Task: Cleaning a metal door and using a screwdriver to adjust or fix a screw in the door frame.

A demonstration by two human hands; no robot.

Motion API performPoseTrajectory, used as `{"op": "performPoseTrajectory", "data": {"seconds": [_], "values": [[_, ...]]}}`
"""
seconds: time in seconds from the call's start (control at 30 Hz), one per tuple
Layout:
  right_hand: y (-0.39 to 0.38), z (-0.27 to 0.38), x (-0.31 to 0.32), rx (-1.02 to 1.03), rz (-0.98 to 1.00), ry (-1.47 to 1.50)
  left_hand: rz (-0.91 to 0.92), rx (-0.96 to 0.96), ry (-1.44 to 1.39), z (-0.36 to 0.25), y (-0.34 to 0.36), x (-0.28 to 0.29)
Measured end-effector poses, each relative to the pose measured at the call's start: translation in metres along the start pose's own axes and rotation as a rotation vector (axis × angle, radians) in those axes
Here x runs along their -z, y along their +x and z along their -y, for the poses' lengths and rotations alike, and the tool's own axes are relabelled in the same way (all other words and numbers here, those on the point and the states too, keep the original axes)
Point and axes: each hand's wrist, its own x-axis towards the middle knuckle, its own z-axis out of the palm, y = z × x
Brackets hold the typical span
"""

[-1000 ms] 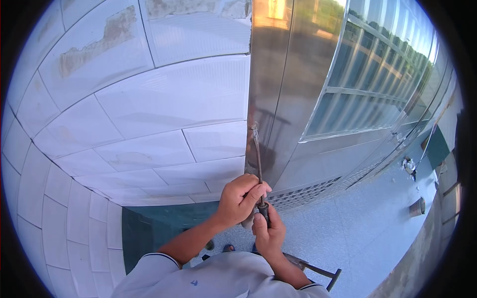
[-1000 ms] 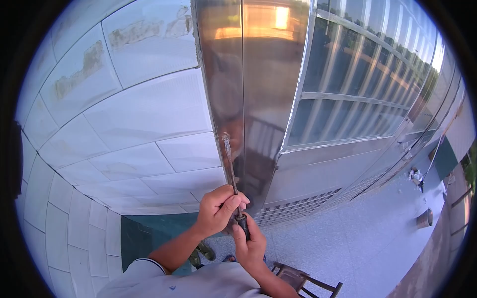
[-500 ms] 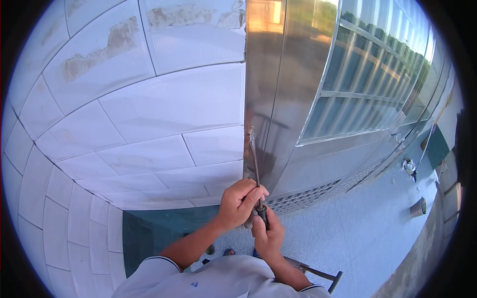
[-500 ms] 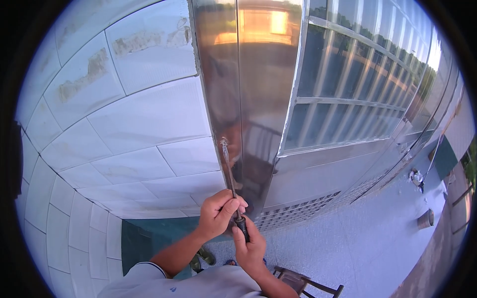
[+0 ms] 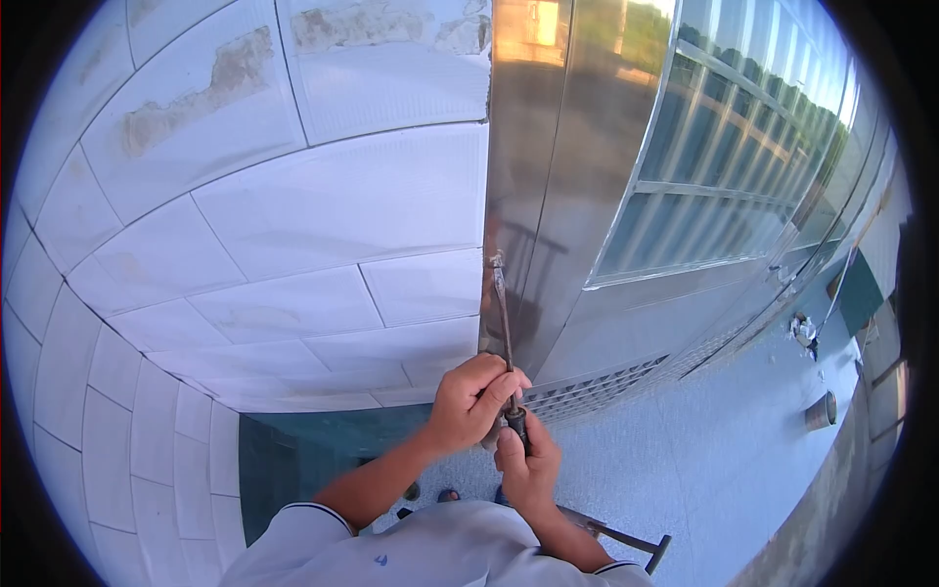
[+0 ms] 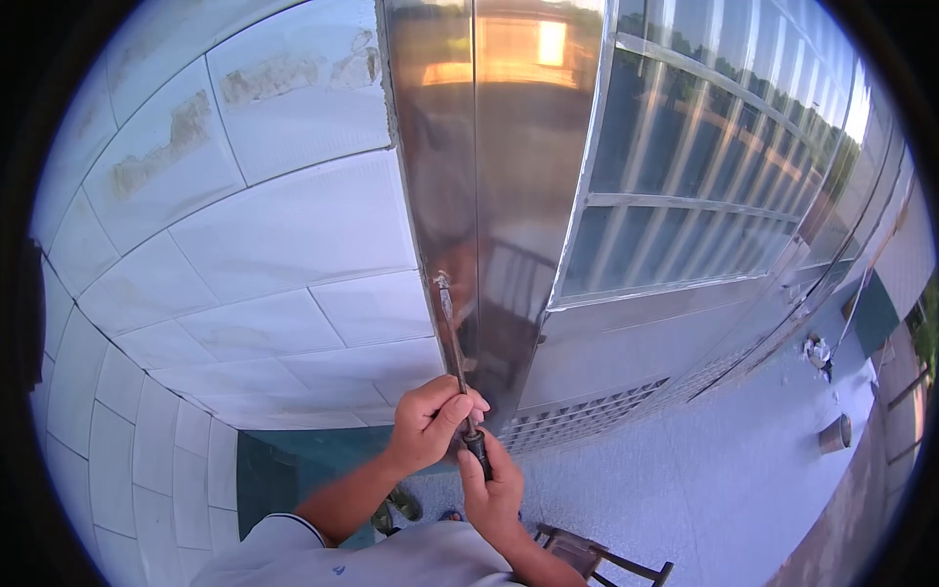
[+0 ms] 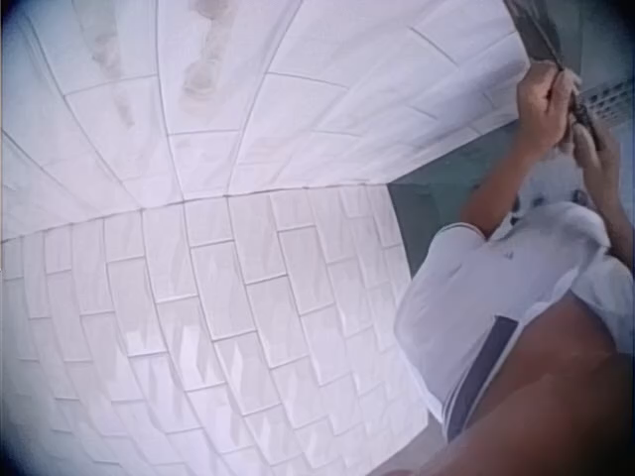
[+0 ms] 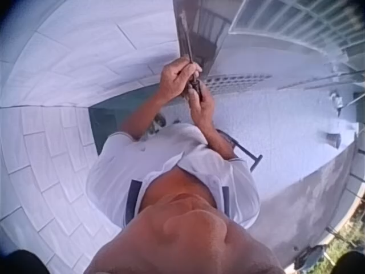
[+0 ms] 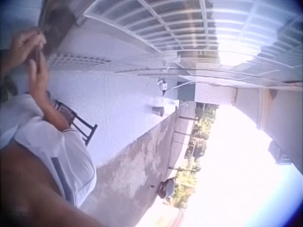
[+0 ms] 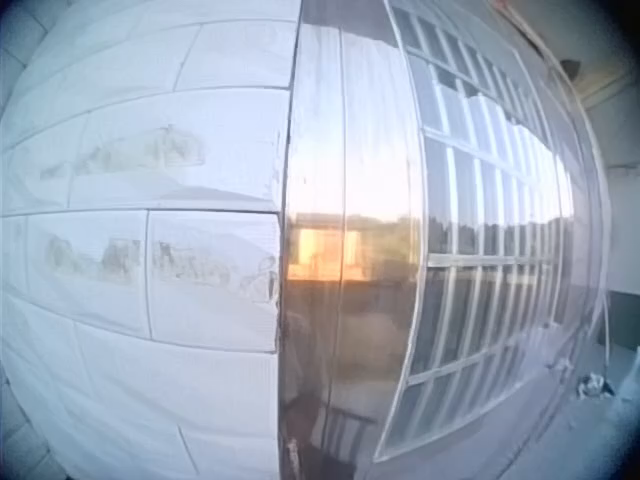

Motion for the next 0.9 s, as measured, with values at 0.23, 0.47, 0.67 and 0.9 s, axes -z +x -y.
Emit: {"op": "performPoseTrajectory", "data": {"seconds": [0.23,0.47,0.67,0.9], "values": [[-0.005,0.008,-0.002,-0.015,-0.015,0.022,-0.002,-0.006,0.020,-0.008,0.002,0.000],[-0.003,0.013,-0.003,-0.013,0.002,0.000,-0.013,-0.004,0.024,-0.011,0.006,0.003],[0.001,0.020,-0.004,0.003,0.003,0.025,-0.020,-0.005,0.001,-0.014,0.008,0.000],[-0.008,0.009,-0.001,-0.073,0.006,0.002,0.012,0.016,0.010,-0.011,0.005,0.002]]}}
